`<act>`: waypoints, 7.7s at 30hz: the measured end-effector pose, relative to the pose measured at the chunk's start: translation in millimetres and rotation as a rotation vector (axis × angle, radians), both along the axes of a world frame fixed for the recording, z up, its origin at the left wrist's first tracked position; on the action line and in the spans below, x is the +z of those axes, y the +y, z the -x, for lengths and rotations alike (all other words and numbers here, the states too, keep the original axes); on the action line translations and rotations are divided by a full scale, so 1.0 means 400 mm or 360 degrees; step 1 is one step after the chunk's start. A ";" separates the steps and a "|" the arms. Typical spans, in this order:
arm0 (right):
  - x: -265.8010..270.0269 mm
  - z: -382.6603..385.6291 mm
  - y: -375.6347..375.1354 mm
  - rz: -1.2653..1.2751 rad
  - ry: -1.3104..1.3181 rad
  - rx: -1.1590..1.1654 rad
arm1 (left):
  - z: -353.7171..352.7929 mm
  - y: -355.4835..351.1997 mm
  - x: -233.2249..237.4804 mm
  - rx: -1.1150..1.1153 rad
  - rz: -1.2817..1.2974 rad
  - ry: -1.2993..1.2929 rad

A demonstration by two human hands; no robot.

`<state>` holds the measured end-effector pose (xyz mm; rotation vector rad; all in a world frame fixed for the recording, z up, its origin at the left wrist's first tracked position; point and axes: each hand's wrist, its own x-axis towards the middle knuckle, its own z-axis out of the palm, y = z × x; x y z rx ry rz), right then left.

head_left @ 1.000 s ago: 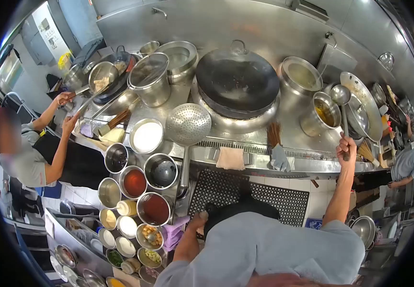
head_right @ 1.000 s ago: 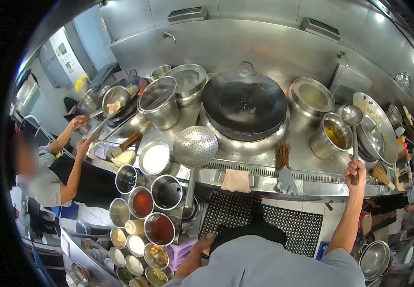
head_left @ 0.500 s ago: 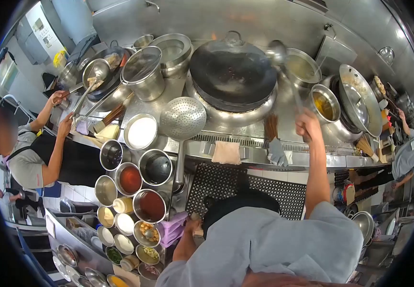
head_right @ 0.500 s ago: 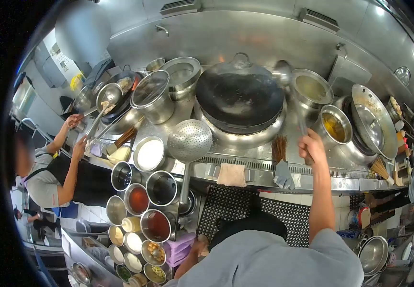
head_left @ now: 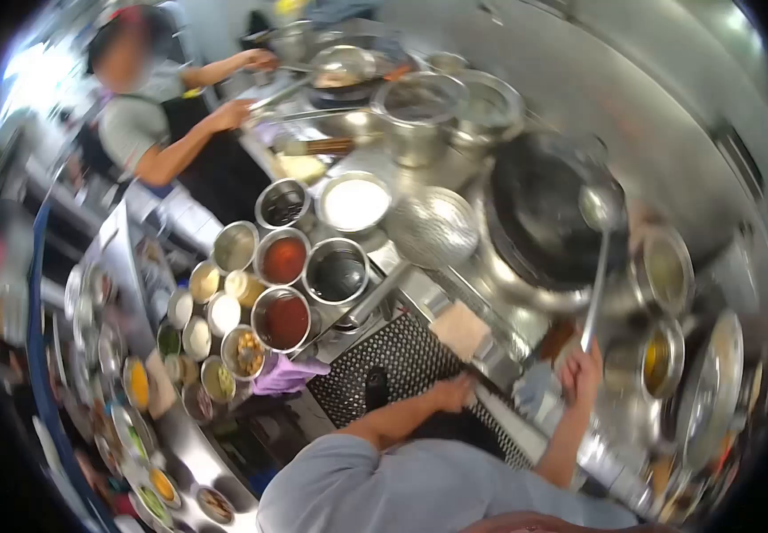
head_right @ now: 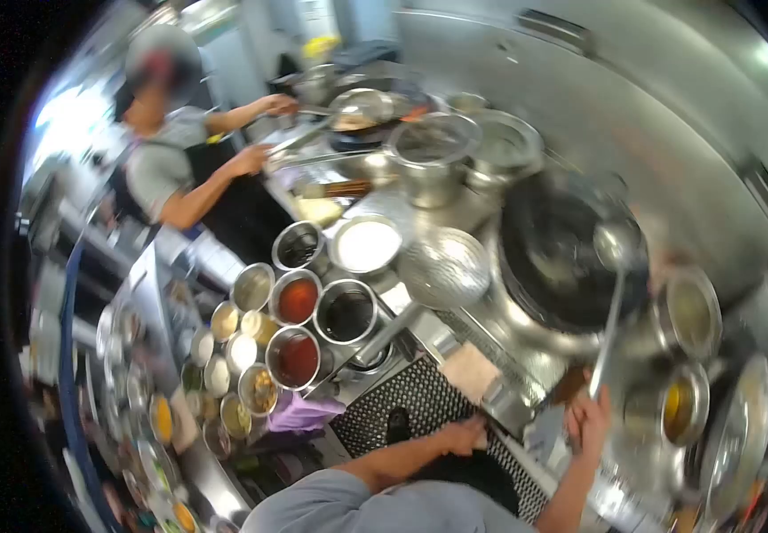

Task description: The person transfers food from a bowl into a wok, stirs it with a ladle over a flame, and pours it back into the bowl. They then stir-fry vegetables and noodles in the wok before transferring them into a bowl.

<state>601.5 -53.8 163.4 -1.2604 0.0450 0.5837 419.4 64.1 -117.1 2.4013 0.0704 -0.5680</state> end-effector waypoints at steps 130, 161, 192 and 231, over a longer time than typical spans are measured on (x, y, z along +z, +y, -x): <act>0.073 -0.641 0.957 -0.0570 0.0782 0.0662 | 0.233 0.547 0.584 0.2522 0.1932 -0.0679; 0.215 -0.130 -0.039 -0.0543 0.0390 0.0332 | -0.808 0.568 0.510 0.1036 0.1553 -0.0629; 0.156 0.016 -0.288 -0.0566 0.0356 -0.0231 | -0.887 0.551 0.738 0.1325 0.0879 -0.0134; 0.000 -0.206 -0.027 0.0487 -0.0143 0.0605 | 0.554 0.320 0.550 0.2767 0.1630 -0.1111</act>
